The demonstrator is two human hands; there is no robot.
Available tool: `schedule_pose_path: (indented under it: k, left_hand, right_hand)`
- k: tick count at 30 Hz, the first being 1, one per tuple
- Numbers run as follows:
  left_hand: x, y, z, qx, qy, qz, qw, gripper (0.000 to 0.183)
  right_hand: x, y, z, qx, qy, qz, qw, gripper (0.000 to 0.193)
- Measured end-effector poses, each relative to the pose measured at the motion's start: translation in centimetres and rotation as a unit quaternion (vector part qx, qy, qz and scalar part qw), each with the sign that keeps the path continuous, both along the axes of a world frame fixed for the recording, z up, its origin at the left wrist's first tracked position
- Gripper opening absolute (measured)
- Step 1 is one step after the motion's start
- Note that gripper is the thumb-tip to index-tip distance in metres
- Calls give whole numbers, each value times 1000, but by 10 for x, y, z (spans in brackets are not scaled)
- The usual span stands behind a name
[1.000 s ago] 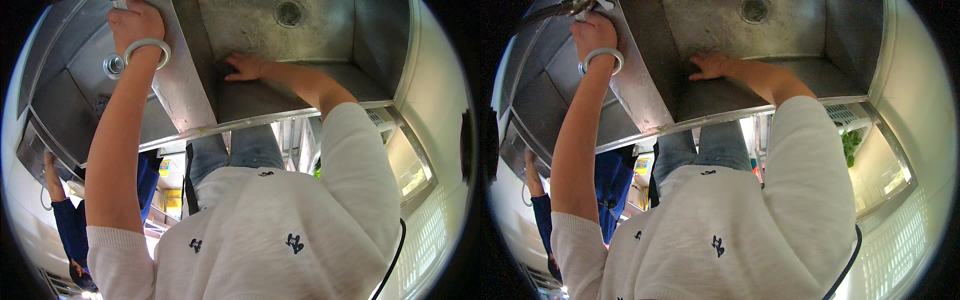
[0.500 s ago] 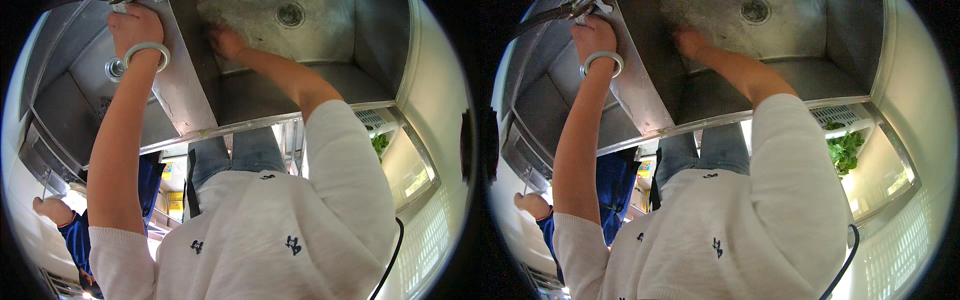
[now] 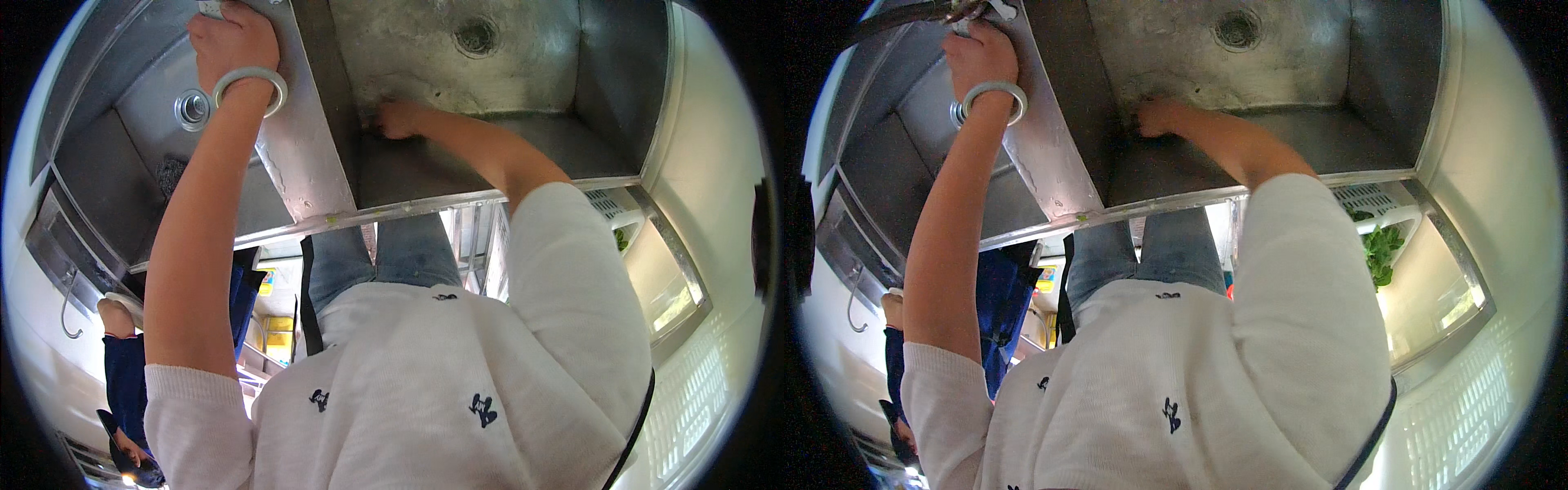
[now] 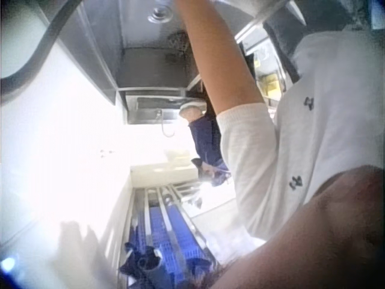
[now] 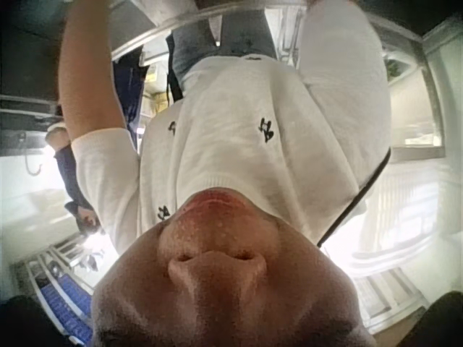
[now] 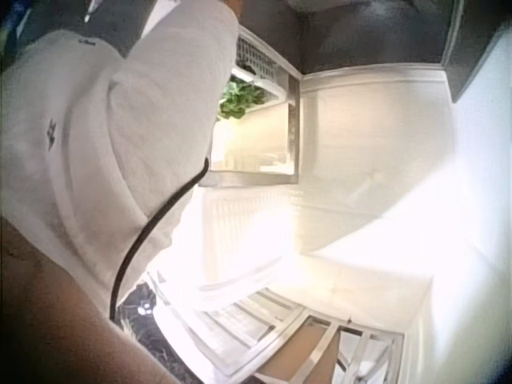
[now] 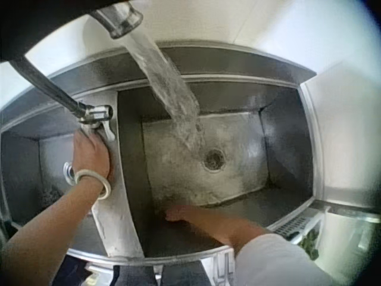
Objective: The person cleans a stainless steel sink by first removing debris with a strainer, then wiping the interior with a blue cloth. They rinse the sink with water, scrub the surface with a steel wool pad, and rinse again to remove residue.
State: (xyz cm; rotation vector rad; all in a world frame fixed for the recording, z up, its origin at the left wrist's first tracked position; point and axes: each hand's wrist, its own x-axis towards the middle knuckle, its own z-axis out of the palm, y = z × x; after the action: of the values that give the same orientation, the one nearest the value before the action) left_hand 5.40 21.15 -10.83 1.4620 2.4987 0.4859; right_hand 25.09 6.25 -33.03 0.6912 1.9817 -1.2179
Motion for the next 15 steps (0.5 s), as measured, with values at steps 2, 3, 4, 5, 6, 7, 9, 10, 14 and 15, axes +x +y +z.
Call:
schedule_pose_path:
  k: [2, 3, 4, 5, 6, 7, 9, 10, 14, 15]
  left_hand:
    - [-5, 3, -5, 1, 13, 7, 1000, 55]
    - [-9, -1, -8, -4, 20, 18, 1000, 55]
    - [-6, -1, -9, 1, 16, 12, 1000, 54]
    - [-7, -1, -9, 9, 17, 12, 1000, 54]
    - [-7, 0, -8, 19, 18, 11, 1000, 54]
    - [-7, 1, -8, 13, 20, 20, 1000, 54]
    - [-3, 1, -1, -1, 24, 30, 999, 54]
    - [-1, 1, -4, 6, 20, 21, 1000, 54]
    - [3, 5, 5, -20, -3, 14, 1000, 55]
    - [8, 6, 11, -41, -21, 11, 999, 55]
  right_hand:
    - [55, 6, -1, -8, -38, -17, 999, 34]
    - [84, 19, 24, -21, -37, -18, 999, 34]
    - [122, 13, 11, -18, -74, 60, 995, 36]
    - [130, 12, 9, -12, -84, 61, 995, 37]
    - [138, 11, 8, -7, -95, 60, 994, 38]
    - [120, 10, 29, -1, -82, -17, 996, 38]
    - [67, 9, 41, -5, -45, -47, 998, 39]
    - [36, 8, 36, -13, -25, -1, 1000, 39]
    - [-43, 8, 10, -57, -40, -8, 998, 39]
    - [-46, 4, -1, -77, -52, 15, 996, 39]
